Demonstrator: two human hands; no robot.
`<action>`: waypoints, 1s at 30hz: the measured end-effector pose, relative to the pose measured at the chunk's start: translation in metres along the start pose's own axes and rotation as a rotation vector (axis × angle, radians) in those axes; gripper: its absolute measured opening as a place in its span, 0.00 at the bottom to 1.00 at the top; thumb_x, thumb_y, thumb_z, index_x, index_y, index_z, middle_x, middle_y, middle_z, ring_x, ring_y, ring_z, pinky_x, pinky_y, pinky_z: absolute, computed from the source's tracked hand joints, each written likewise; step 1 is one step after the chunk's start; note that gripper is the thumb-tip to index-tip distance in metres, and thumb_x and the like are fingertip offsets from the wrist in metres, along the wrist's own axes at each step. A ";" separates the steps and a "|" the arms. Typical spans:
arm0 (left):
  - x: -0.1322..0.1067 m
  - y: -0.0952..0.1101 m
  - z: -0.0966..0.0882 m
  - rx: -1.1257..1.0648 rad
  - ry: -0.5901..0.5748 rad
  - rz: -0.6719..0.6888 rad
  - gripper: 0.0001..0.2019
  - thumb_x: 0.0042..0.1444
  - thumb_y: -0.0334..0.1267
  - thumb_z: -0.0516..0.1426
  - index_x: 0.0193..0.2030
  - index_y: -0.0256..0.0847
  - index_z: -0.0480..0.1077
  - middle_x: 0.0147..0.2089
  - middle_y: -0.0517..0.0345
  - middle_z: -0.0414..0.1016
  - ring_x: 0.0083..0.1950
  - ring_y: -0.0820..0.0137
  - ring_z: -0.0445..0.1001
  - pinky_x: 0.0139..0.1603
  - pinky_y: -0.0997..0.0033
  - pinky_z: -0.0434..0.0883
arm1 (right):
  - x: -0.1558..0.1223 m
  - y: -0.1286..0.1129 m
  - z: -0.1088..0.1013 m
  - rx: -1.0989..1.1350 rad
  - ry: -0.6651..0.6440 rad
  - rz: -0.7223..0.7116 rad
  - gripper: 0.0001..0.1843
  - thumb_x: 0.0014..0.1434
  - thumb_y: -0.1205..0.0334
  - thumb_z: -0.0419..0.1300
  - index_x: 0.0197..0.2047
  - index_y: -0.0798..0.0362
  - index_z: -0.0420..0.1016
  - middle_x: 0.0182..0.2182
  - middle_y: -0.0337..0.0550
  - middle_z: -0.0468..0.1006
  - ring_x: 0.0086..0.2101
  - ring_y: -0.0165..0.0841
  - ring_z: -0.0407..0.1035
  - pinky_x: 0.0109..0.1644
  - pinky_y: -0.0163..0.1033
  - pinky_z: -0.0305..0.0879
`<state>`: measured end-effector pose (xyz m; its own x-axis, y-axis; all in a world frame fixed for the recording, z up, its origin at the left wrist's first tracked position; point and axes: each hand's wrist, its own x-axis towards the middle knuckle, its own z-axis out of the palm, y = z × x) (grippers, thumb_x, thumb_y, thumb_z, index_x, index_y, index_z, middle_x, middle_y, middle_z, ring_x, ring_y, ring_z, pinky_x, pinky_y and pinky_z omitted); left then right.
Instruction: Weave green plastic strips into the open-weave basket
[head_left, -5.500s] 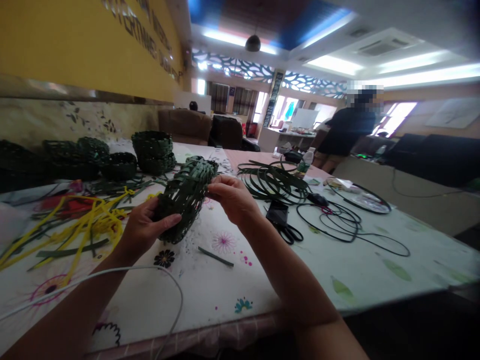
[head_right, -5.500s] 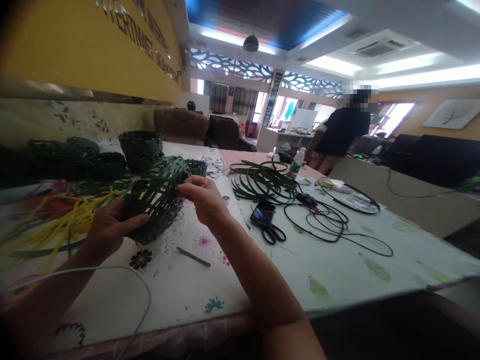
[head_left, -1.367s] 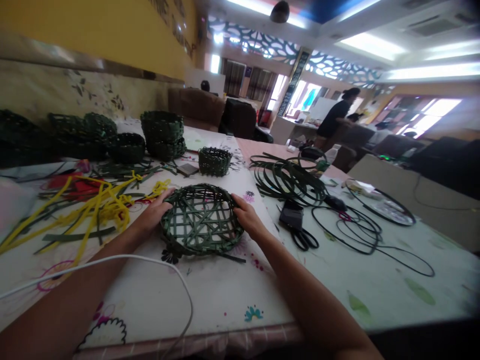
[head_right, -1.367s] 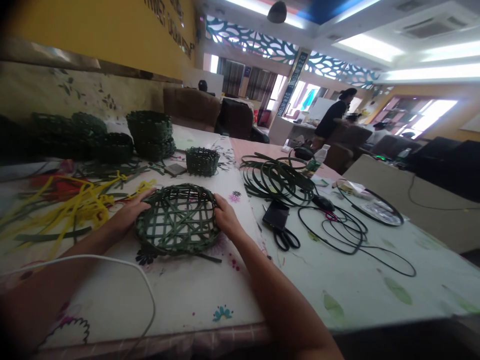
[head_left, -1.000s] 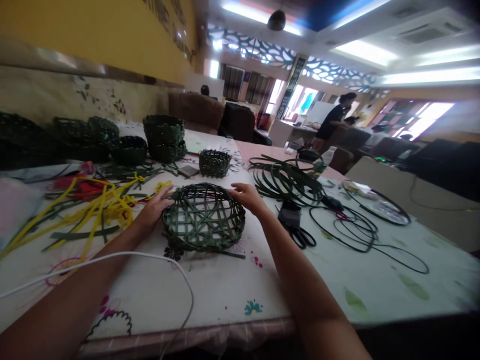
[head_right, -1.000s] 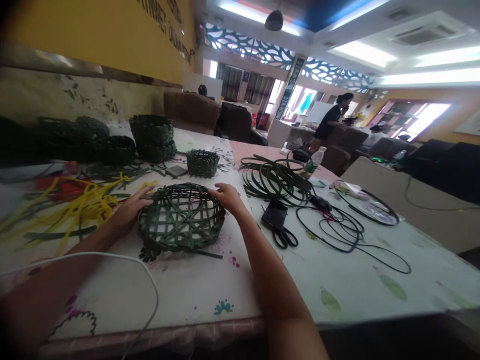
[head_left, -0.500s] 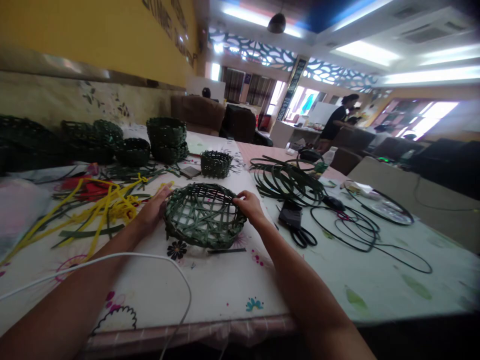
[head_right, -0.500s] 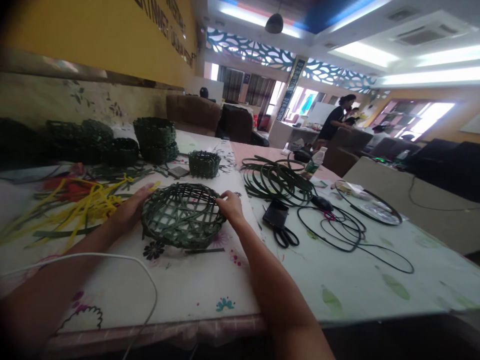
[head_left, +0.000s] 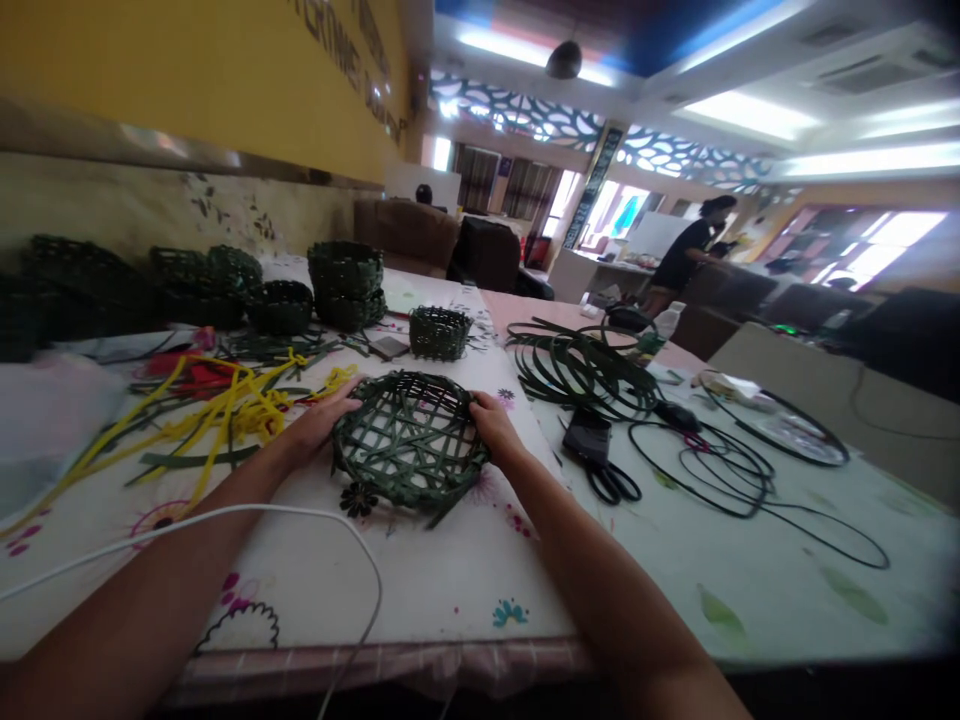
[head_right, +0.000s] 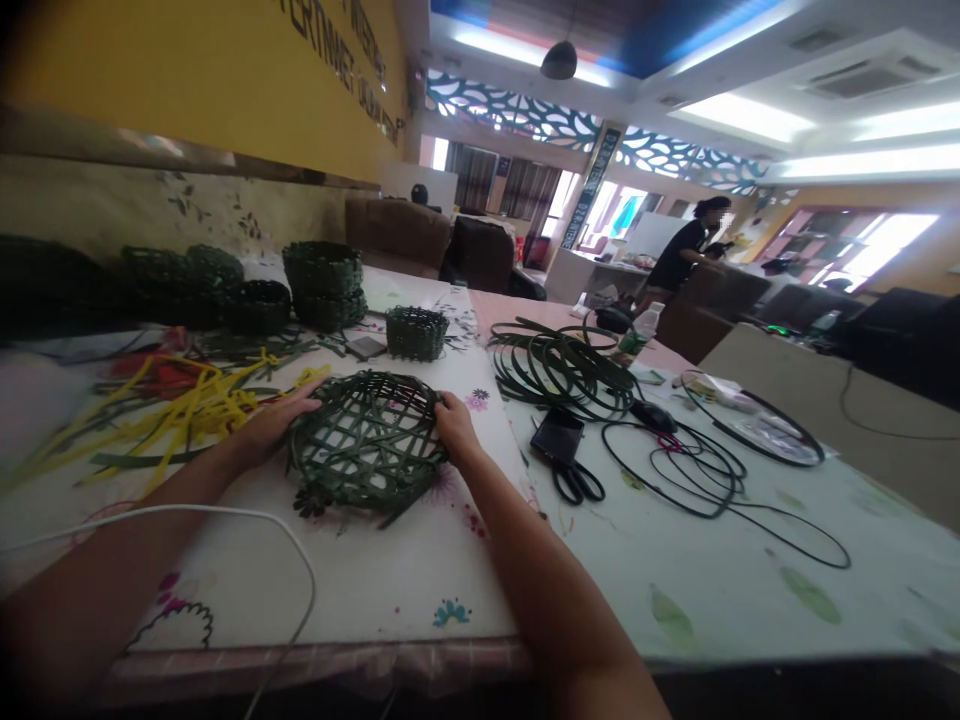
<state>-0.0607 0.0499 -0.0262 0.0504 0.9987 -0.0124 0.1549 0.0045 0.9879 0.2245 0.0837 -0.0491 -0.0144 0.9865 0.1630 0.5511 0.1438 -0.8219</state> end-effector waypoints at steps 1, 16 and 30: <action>0.000 0.001 -0.001 0.009 0.000 -0.020 0.33 0.53 0.49 0.59 0.67 0.46 0.67 0.73 0.52 0.59 0.74 0.56 0.57 0.74 0.57 0.54 | 0.000 -0.001 -0.005 -0.027 -0.008 -0.003 0.21 0.61 0.59 0.50 0.51 0.57 0.76 0.38 0.44 0.81 0.38 0.34 0.73 0.43 0.37 0.68; -0.007 0.017 -0.007 0.328 -0.090 0.094 0.34 0.43 0.42 0.62 0.61 0.42 0.72 0.58 0.53 0.78 0.61 0.48 0.73 0.63 0.52 0.70 | 0.043 -0.097 0.033 -0.713 -0.492 -0.768 0.33 0.63 0.55 0.64 0.68 0.53 0.63 0.58 0.56 0.73 0.55 0.42 0.69 0.58 0.42 0.61; 0.000 0.013 -0.010 0.533 -0.204 0.178 0.32 0.43 0.39 0.56 0.59 0.44 0.74 0.59 0.56 0.77 0.65 0.50 0.69 0.69 0.54 0.62 | 0.049 -0.088 0.060 -0.864 -0.454 -0.662 0.16 0.69 0.53 0.54 0.48 0.51 0.80 0.43 0.48 0.83 0.41 0.37 0.75 0.37 0.35 0.58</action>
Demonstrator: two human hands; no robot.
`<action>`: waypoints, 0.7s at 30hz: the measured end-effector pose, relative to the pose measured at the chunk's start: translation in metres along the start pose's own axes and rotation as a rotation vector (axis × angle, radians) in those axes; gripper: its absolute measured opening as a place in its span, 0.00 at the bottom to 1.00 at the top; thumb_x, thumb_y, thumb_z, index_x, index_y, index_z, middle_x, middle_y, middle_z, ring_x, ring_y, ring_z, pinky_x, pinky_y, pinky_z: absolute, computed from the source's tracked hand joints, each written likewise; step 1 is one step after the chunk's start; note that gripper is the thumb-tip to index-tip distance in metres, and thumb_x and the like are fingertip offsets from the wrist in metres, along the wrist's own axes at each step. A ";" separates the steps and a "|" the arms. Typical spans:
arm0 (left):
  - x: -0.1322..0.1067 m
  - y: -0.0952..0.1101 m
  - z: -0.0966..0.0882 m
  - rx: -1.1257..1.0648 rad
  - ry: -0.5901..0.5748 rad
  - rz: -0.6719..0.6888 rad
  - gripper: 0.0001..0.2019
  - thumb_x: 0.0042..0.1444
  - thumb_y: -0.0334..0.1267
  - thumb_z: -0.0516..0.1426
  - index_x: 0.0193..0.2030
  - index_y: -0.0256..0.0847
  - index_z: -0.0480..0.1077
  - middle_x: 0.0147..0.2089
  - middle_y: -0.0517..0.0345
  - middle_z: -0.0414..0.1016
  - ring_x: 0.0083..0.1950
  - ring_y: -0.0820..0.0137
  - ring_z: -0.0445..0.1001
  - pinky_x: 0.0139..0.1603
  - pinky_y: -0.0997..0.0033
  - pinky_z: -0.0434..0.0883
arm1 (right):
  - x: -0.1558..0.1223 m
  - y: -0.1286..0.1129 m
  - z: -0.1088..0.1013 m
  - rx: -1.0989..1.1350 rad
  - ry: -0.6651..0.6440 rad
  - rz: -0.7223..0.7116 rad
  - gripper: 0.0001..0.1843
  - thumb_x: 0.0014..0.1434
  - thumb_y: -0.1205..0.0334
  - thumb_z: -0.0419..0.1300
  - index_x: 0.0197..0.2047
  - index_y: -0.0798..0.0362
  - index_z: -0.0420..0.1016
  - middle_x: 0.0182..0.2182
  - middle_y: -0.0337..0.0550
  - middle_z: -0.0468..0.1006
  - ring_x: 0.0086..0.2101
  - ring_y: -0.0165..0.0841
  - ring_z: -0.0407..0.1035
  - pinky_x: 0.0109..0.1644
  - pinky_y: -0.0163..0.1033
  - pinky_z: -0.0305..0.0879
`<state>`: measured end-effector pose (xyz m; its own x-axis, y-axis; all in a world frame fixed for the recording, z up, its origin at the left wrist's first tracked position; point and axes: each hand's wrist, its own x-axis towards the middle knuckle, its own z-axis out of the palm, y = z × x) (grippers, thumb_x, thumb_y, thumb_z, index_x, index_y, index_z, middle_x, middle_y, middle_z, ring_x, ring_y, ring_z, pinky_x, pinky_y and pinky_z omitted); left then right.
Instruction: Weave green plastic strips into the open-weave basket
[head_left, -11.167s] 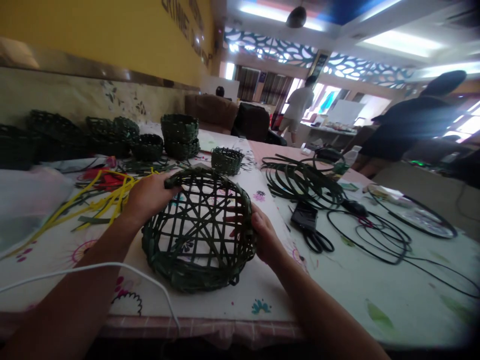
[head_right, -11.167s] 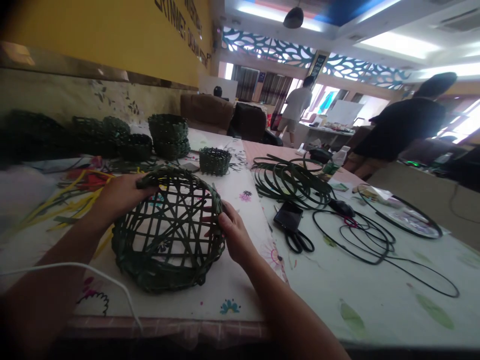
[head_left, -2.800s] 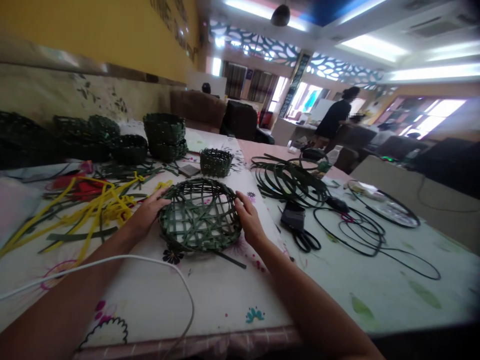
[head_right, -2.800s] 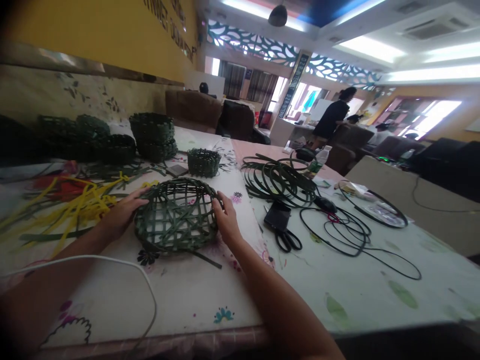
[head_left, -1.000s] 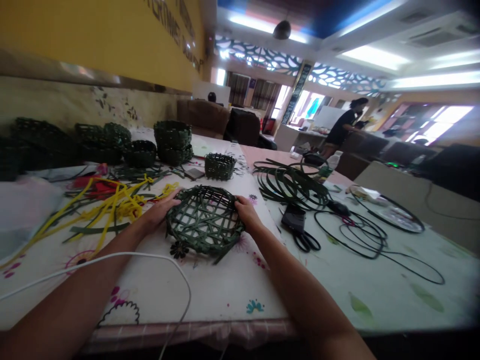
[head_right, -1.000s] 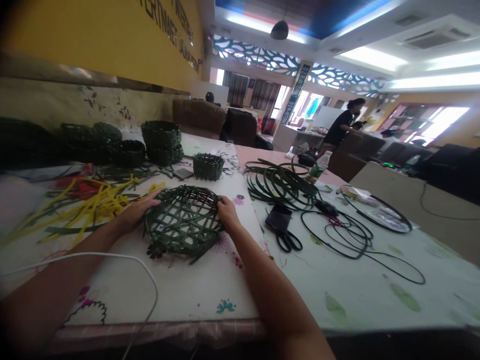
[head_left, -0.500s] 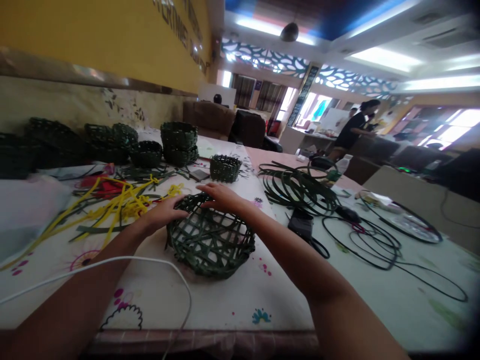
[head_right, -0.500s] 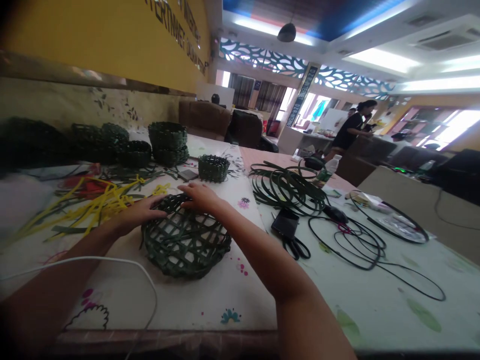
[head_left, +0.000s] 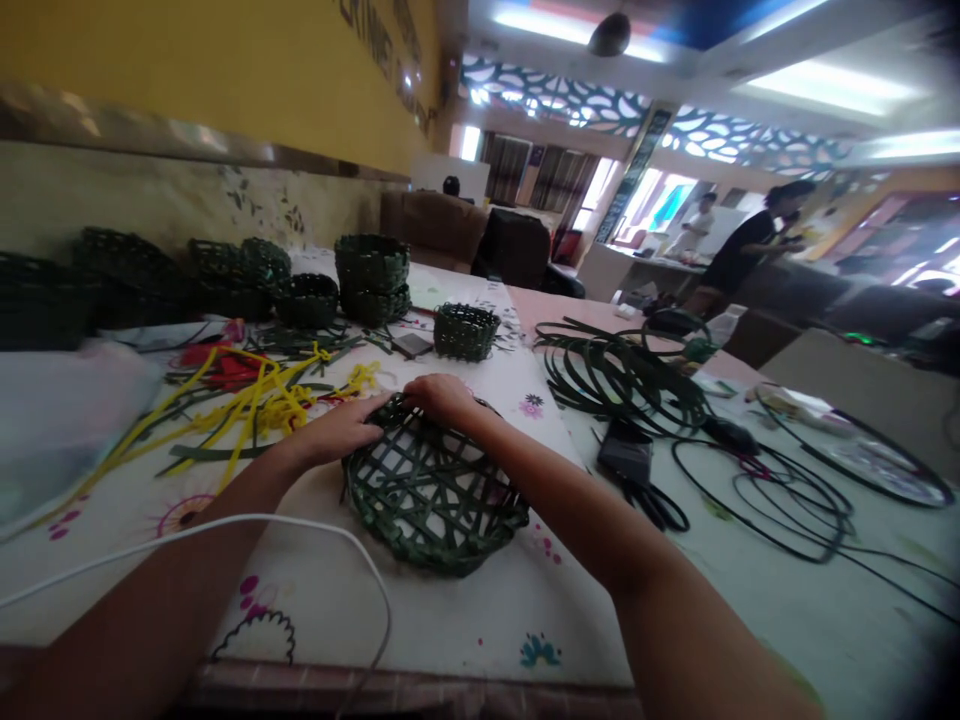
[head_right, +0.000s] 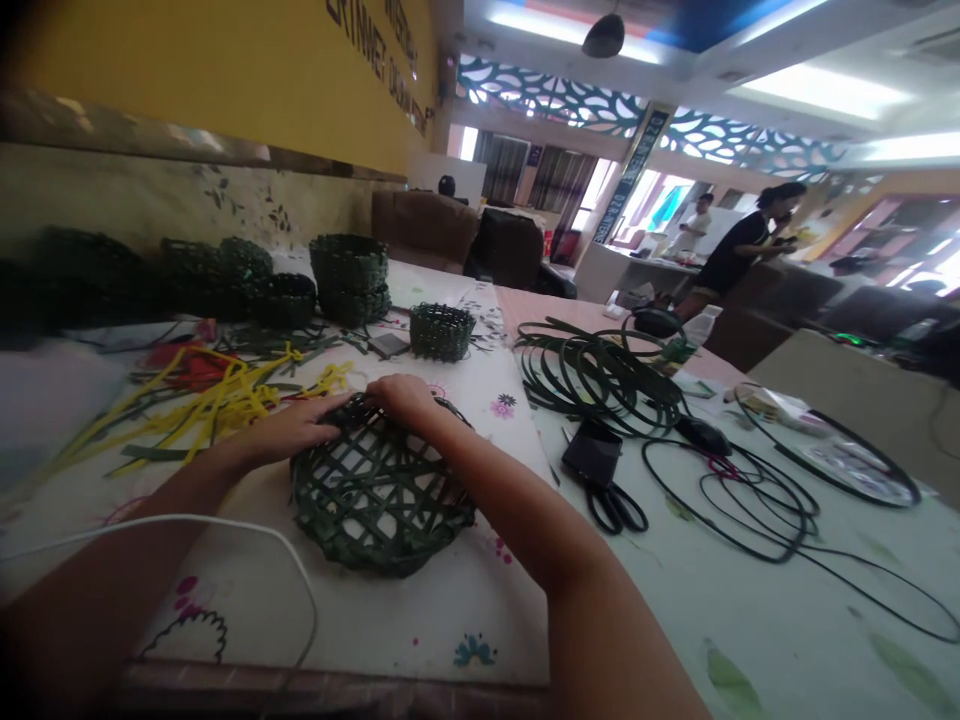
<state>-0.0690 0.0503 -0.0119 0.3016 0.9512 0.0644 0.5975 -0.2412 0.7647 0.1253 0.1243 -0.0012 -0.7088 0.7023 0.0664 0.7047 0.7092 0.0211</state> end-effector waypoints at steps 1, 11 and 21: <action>-0.001 0.002 0.000 0.017 0.024 -0.029 0.32 0.43 0.40 0.57 0.59 0.43 0.73 0.59 0.54 0.77 0.64 0.49 0.70 0.68 0.52 0.63 | 0.000 0.000 0.001 0.002 0.006 -0.002 0.17 0.69 0.52 0.54 0.49 0.50 0.80 0.43 0.48 0.82 0.41 0.37 0.75 0.37 0.35 0.58; -0.006 0.000 0.000 0.266 -0.014 -0.007 0.27 0.49 0.39 0.54 0.57 0.46 0.76 0.54 0.52 0.81 0.60 0.49 0.74 0.65 0.54 0.65 | 0.003 0.002 0.012 0.017 0.058 -0.047 0.15 0.70 0.55 0.54 0.52 0.47 0.78 0.44 0.47 0.82 0.42 0.39 0.75 0.39 0.36 0.60; -0.010 0.003 -0.003 0.110 0.089 -0.034 0.32 0.60 0.54 0.51 0.67 0.40 0.66 0.69 0.51 0.67 0.71 0.53 0.62 0.72 0.58 0.57 | -0.013 -0.004 -0.013 0.024 0.114 -0.041 0.27 0.67 0.54 0.60 0.67 0.47 0.65 0.63 0.53 0.69 0.60 0.45 0.64 0.62 0.47 0.58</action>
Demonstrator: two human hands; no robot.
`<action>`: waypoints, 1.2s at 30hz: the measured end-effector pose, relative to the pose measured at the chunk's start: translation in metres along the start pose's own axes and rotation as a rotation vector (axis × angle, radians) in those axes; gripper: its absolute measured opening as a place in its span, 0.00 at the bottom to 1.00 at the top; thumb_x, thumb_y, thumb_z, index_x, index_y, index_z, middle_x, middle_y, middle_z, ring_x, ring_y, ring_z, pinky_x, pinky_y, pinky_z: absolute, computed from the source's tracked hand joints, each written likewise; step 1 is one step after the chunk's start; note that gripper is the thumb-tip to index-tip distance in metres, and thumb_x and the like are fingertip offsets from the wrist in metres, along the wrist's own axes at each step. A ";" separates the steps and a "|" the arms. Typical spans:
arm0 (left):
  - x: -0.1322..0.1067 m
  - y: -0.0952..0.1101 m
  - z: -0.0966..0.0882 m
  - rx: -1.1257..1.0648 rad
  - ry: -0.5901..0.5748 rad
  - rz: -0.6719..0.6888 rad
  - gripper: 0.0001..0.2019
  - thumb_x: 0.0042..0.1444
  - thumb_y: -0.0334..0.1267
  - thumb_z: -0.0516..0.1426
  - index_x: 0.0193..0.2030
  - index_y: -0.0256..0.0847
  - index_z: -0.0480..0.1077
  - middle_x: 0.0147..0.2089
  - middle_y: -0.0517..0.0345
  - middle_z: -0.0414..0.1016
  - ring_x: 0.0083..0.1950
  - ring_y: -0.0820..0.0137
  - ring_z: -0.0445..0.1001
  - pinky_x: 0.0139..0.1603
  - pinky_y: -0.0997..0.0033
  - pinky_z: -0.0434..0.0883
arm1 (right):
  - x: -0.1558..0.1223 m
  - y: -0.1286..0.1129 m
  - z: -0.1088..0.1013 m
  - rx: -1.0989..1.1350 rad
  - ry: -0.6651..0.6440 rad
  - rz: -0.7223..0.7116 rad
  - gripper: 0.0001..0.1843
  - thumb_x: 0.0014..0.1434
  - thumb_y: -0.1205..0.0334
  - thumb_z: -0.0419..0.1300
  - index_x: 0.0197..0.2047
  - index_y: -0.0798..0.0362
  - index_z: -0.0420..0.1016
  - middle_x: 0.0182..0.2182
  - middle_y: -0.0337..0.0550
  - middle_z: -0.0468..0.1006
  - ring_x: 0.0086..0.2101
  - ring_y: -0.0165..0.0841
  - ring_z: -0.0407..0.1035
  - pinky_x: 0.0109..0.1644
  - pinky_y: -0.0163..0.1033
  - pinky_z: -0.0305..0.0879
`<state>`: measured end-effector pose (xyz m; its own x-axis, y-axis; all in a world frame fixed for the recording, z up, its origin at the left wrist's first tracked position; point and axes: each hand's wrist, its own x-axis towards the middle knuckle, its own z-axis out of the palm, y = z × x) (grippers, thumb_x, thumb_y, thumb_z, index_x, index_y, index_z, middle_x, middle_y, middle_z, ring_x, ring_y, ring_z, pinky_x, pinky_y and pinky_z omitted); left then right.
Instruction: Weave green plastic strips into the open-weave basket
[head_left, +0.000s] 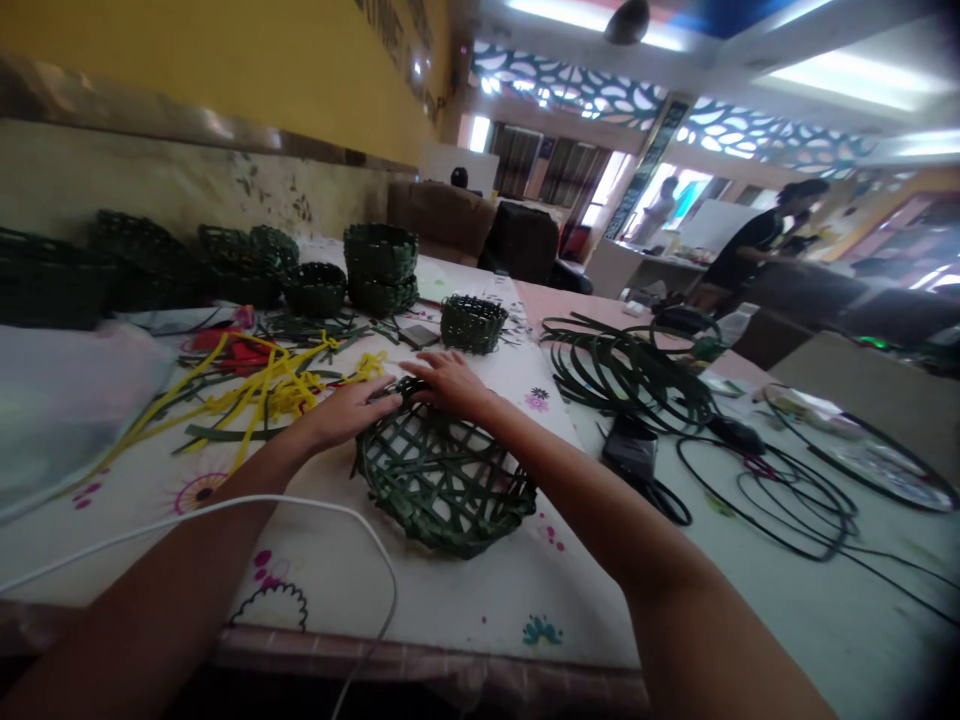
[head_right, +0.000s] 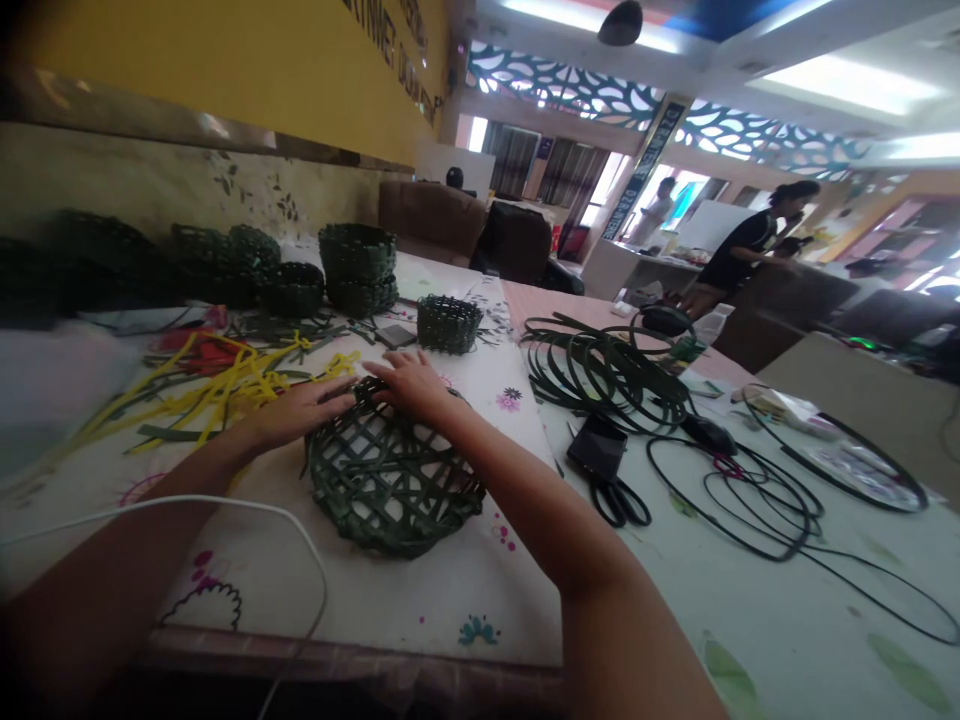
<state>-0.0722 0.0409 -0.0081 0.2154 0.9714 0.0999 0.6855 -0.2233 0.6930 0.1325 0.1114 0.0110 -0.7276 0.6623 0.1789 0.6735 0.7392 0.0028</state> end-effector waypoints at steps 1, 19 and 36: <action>-0.001 -0.001 -0.004 -0.030 -0.007 0.010 0.35 0.62 0.58 0.48 0.70 0.40 0.63 0.72 0.51 0.63 0.73 0.55 0.59 0.73 0.60 0.54 | -0.008 -0.008 -0.012 -0.001 0.041 0.017 0.31 0.66 0.53 0.61 0.69 0.49 0.63 0.66 0.54 0.64 0.63 0.47 0.61 0.65 0.51 0.54; -0.001 0.003 0.002 0.157 -0.157 0.556 0.11 0.63 0.46 0.58 0.46 0.45 0.78 0.53 0.51 0.79 0.64 0.57 0.67 0.68 0.49 0.56 | -0.118 -0.044 -0.040 0.057 -0.101 0.270 0.09 0.67 0.63 0.55 0.40 0.54 0.76 0.38 0.48 0.82 0.38 0.38 0.75 0.37 0.38 0.58; -0.009 0.024 0.039 0.139 0.260 0.748 0.08 0.60 0.40 0.60 0.33 0.42 0.66 0.33 0.58 0.72 0.41 0.64 0.68 0.64 0.51 0.62 | -0.130 0.003 0.013 0.374 0.445 0.128 0.09 0.66 0.63 0.54 0.44 0.53 0.74 0.37 0.47 0.80 0.38 0.37 0.72 0.44 0.41 0.64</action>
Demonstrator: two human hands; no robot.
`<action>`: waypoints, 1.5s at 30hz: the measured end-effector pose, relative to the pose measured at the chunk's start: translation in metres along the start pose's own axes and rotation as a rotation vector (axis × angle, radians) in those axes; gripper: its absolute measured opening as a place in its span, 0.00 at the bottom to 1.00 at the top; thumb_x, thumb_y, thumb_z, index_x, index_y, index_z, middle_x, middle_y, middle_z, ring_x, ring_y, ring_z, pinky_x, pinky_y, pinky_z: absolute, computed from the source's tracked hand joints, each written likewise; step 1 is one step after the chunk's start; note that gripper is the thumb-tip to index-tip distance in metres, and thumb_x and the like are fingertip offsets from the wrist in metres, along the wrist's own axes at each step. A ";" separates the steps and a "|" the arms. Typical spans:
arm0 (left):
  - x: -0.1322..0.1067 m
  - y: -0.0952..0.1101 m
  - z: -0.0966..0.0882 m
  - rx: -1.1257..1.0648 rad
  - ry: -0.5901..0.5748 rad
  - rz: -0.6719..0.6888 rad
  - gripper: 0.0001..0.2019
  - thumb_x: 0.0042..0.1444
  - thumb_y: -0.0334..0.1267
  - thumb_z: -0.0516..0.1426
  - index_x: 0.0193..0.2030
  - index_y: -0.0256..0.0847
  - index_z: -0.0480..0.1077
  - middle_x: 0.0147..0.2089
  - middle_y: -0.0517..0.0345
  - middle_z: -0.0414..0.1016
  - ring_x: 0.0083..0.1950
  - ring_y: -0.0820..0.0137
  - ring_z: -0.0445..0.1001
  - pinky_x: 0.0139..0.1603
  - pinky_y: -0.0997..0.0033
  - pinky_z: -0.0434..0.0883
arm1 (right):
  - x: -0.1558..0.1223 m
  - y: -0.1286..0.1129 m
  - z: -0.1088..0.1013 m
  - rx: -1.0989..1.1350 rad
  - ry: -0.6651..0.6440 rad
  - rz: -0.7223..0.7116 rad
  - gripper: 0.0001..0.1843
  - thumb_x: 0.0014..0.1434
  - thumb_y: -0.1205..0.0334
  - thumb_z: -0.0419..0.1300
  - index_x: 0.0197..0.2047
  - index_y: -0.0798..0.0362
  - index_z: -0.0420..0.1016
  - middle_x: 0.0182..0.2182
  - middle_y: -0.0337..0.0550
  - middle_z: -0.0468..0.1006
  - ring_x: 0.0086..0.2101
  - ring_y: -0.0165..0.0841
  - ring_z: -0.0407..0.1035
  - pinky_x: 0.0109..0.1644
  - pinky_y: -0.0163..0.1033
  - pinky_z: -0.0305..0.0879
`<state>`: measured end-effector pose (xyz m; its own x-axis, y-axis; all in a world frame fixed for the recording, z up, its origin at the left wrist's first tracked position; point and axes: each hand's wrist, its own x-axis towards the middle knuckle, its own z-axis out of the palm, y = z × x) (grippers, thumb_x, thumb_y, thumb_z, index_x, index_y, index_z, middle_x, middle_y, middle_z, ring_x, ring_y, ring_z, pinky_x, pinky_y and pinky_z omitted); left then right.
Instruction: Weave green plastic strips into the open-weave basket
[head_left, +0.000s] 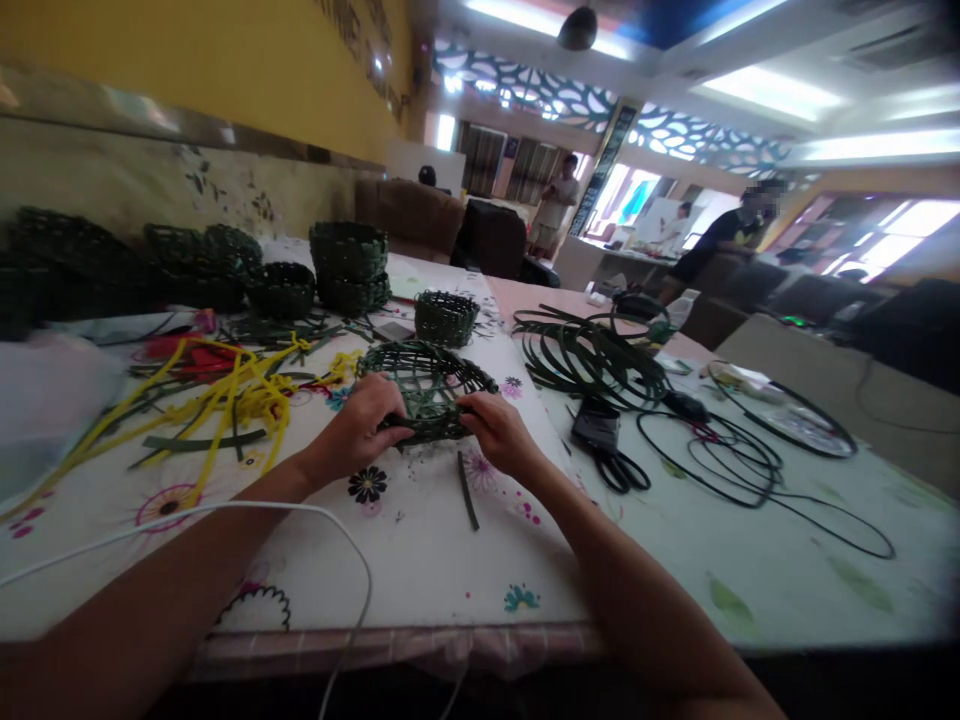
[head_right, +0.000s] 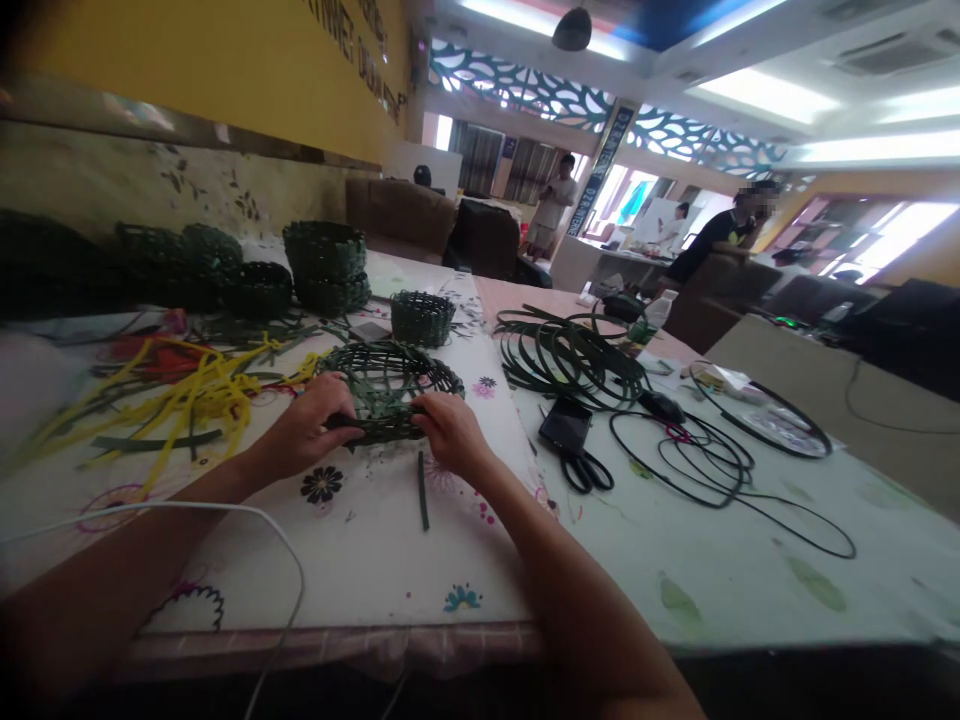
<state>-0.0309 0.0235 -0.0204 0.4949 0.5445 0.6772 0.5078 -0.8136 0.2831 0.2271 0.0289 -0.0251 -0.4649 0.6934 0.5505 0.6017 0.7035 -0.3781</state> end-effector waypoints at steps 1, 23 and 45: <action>0.000 0.004 -0.001 0.000 0.008 0.014 0.09 0.60 0.39 0.60 0.32 0.42 0.65 0.33 0.58 0.71 0.41 0.64 0.68 0.63 0.52 0.62 | 0.000 0.000 0.000 0.020 0.011 0.008 0.08 0.66 0.63 0.54 0.44 0.53 0.74 0.37 0.46 0.80 0.37 0.37 0.72 0.43 0.40 0.64; 0.004 0.008 -0.017 -0.116 -0.024 -0.161 0.21 0.57 0.58 0.60 0.31 0.42 0.66 0.33 0.58 0.68 0.39 0.65 0.64 0.42 0.63 0.61 | -0.002 -0.018 0.007 -0.052 0.000 -0.047 0.11 0.69 0.61 0.50 0.44 0.54 0.73 0.37 0.49 0.78 0.38 0.39 0.70 0.44 0.42 0.61; -0.010 -0.060 -0.054 0.141 -0.173 -0.167 0.15 0.58 0.50 0.57 0.47 0.44 0.73 0.65 0.46 0.69 0.67 0.52 0.65 0.66 0.46 0.59 | -0.002 0.051 -0.006 0.049 0.095 0.002 0.22 0.67 0.58 0.58 0.62 0.51 0.69 0.63 0.56 0.68 0.62 0.41 0.63 0.66 0.51 0.59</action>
<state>-0.1045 0.0556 -0.0077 0.5026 0.7055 0.4997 0.6797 -0.6796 0.2759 0.2628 0.0623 -0.0413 -0.3986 0.6786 0.6169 0.5693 0.7105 -0.4137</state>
